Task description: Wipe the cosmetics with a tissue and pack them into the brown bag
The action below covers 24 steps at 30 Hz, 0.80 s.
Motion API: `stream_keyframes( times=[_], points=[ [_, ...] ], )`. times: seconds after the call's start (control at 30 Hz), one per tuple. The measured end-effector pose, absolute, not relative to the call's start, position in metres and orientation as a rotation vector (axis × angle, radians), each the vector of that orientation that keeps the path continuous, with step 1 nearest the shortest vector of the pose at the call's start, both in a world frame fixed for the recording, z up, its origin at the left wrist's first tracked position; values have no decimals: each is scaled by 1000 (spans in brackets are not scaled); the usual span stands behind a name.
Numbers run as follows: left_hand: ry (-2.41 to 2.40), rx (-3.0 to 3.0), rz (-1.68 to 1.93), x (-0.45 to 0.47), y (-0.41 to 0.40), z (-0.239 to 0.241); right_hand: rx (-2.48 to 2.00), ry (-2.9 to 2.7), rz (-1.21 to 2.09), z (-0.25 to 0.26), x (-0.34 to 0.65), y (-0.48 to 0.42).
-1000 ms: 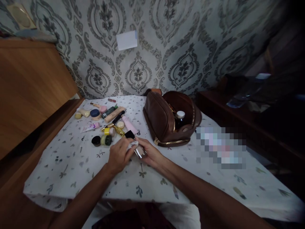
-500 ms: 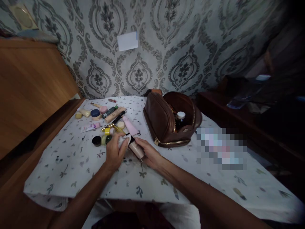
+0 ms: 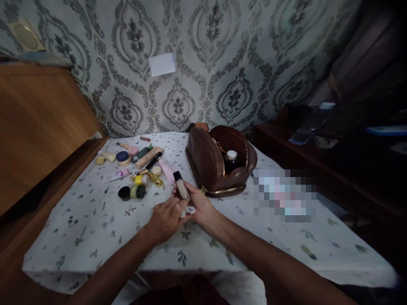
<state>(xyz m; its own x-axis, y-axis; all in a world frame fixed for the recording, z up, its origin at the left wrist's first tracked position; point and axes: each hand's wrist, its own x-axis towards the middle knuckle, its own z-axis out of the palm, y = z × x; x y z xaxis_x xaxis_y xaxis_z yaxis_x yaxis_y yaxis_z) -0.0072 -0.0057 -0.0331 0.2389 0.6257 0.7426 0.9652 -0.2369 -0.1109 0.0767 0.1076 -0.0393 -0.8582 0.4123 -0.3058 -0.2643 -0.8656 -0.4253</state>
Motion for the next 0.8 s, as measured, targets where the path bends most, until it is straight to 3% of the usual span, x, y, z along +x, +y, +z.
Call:
stream_keyframes(
  times=[0.27,0.43,0.8],
  points=[
    [-1553,-1949,-828,-13,-8,-32,-582,-487,2689,-30,77,102],
    [-1625,-2060,-1191,-13,-8,-28,-595,-513,2719,-29,79,100],
    [-2193,-1705,-1688,-27,-8,-24,-419,-991,2338,-4,93,84]
  ],
)
